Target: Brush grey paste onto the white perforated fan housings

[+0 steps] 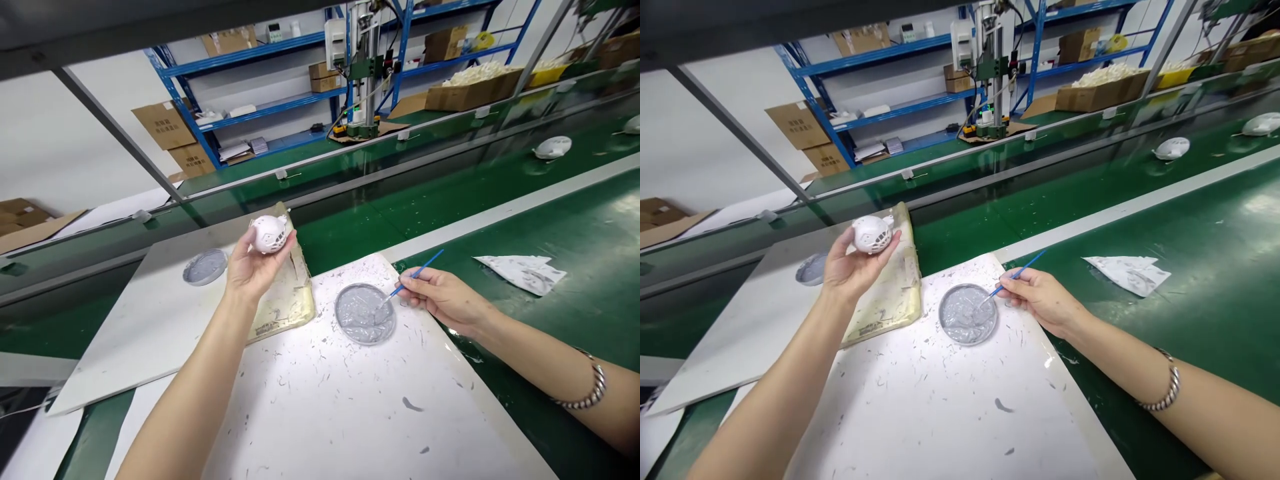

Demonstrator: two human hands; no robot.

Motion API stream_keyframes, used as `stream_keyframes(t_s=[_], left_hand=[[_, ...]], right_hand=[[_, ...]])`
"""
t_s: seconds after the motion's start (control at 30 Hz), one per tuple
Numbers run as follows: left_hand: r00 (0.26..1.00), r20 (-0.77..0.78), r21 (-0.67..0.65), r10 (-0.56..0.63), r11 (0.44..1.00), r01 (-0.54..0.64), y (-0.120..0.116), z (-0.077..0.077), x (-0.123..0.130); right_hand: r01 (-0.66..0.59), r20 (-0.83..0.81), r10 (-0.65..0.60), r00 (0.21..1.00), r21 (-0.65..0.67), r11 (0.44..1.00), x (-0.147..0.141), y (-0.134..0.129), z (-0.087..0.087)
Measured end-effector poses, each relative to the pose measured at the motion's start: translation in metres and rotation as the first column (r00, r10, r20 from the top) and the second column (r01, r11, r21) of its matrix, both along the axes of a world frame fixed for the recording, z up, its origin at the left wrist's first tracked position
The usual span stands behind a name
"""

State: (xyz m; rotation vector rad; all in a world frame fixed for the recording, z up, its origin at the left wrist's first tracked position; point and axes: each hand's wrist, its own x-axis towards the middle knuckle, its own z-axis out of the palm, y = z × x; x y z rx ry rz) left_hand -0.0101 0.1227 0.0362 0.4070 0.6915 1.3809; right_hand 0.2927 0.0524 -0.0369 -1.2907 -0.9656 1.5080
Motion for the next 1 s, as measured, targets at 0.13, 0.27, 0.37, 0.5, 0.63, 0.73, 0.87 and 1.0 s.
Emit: stream_keyframes(t_s=[0.13,0.27,0.37,0.5,0.63,0.73,0.87,1.0], left_hand=[[0.986,-0.147,0.006,-0.081,0.997,0.083,-0.034,-0.010,-0.004],[0.884,-0.422,0.075,-0.202,0.964,0.256,-0.059,-0.021,0.005],[0.813,-0.546,0.108,-0.203,0.945,0.309,-0.071,-0.030,0.013],[0.769,-0.615,0.149,-0.174,0.932,0.330,-0.085,-0.036,0.022],[0.792,-0.526,0.075,-0.311,0.910,0.407,-0.095,-0.036,0.028],[0.798,-0.460,0.008,-0.389,0.897,0.442,-0.098,-0.036,0.032],[0.809,-0.434,-0.030,-0.397,0.904,0.427,-0.101,-0.038,0.040],[0.856,-0.303,-0.079,-0.418,0.907,0.414,-0.105,-0.038,0.049]], right_hand=[[0.049,-0.099,-0.055,0.994,-0.058,0.997,-0.001,0.002,0.001],[0.086,-0.128,-0.095,0.987,-0.071,0.994,-0.003,0.004,0.000],[0.092,-0.119,-0.098,0.988,-0.062,0.994,-0.004,0.004,-0.001],[0.090,-0.113,-0.094,0.989,-0.043,0.995,-0.004,0.002,-0.002],[0.102,-0.100,-0.103,0.990,-0.011,0.995,-0.002,0.001,0.002],[0.113,-0.081,-0.110,0.991,0.029,0.993,-0.002,0.000,0.010],[0.120,-0.064,-0.115,0.991,0.086,0.989,-0.008,-0.002,0.023],[0.117,-0.057,-0.107,0.993,0.211,0.970,-0.022,-0.010,0.037]])
